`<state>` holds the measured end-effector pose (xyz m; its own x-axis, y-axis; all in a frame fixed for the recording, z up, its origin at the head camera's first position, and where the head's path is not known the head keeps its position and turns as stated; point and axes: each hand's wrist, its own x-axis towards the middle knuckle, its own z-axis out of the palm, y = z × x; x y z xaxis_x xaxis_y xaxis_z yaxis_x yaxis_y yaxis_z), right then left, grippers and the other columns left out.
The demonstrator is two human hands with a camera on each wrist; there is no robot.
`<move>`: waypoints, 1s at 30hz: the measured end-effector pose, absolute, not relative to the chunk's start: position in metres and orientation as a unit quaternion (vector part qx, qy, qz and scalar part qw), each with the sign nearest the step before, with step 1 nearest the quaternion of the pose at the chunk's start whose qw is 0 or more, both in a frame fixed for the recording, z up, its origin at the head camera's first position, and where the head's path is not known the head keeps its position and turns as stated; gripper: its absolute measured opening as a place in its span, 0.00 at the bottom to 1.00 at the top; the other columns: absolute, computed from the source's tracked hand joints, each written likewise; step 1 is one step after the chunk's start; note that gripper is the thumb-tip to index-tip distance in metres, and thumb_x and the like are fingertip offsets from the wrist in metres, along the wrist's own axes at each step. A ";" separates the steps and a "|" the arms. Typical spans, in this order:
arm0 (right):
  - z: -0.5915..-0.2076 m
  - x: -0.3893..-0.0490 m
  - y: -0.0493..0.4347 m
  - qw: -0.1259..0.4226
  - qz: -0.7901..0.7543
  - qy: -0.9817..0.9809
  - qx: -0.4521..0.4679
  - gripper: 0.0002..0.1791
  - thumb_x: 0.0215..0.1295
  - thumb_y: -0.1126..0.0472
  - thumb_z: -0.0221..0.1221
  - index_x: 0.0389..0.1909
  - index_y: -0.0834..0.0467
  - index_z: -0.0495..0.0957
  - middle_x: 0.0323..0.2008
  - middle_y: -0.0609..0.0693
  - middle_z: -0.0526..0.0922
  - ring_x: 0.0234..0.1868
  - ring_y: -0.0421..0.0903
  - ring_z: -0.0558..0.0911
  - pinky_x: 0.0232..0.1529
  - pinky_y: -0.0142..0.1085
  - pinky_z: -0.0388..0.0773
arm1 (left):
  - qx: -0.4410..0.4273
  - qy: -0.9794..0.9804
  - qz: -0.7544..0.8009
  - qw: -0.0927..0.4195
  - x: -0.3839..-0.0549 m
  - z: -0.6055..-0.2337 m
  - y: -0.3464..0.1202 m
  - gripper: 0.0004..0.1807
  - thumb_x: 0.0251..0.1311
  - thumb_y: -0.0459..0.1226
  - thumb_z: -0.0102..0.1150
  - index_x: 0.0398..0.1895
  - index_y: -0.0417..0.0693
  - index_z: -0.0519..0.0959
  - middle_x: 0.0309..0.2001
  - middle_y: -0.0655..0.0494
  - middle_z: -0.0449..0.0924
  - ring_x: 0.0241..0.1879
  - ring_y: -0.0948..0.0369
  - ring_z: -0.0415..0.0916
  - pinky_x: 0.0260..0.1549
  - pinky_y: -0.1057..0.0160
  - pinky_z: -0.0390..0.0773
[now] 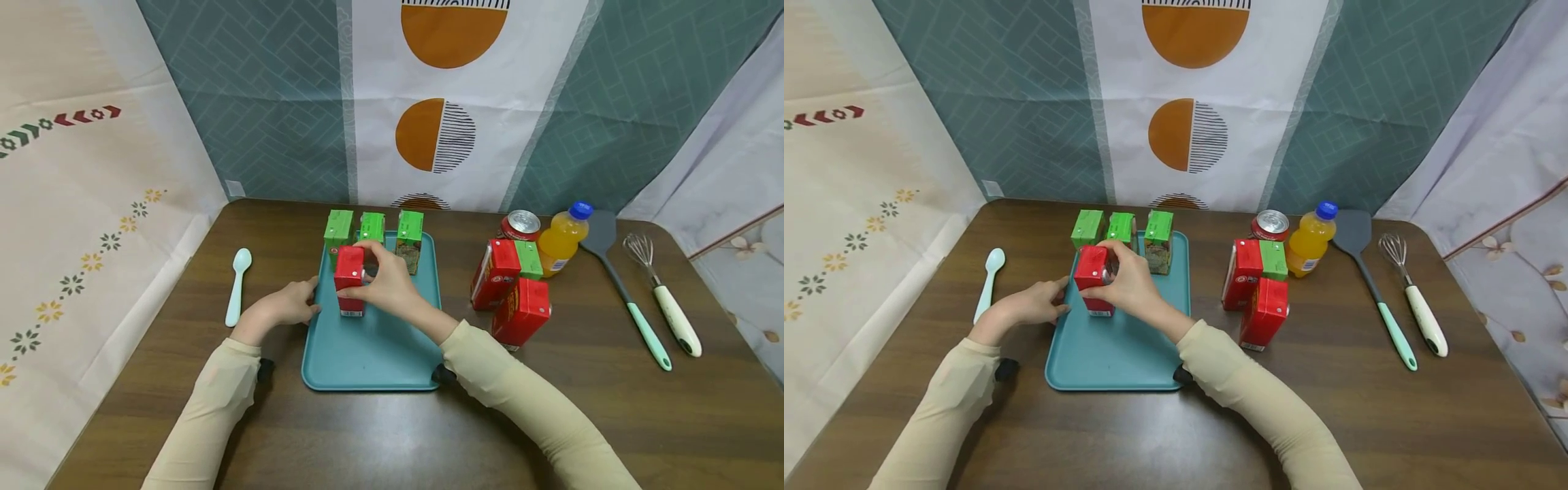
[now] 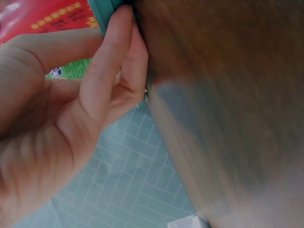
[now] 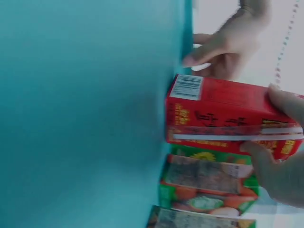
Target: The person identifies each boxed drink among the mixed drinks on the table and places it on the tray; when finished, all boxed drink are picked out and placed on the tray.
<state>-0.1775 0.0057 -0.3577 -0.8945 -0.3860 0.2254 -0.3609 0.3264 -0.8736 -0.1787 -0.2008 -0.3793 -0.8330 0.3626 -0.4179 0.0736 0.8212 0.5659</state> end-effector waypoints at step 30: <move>-0.346 -0.177 -0.012 0.043 -0.415 0.871 -0.259 0.49 0.51 0.49 0.68 0.70 0.56 0.53 0.63 0.53 0.65 0.61 0.48 0.67 0.54 0.45 0.72 | 0.115 0.927 0.245 0.260 -0.180 -0.378 -0.203 0.24 0.59 0.31 0.54 0.58 0.32 0.64 0.31 0.47 0.74 0.27 0.57 0.73 0.28 0.62 0.74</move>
<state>-0.1767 -0.0122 -0.3463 -0.8624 -0.4866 0.1397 -0.4150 0.5215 -0.7455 -0.1795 -0.2026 -0.3779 -0.8388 0.3402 -0.4250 0.0860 0.8537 0.5136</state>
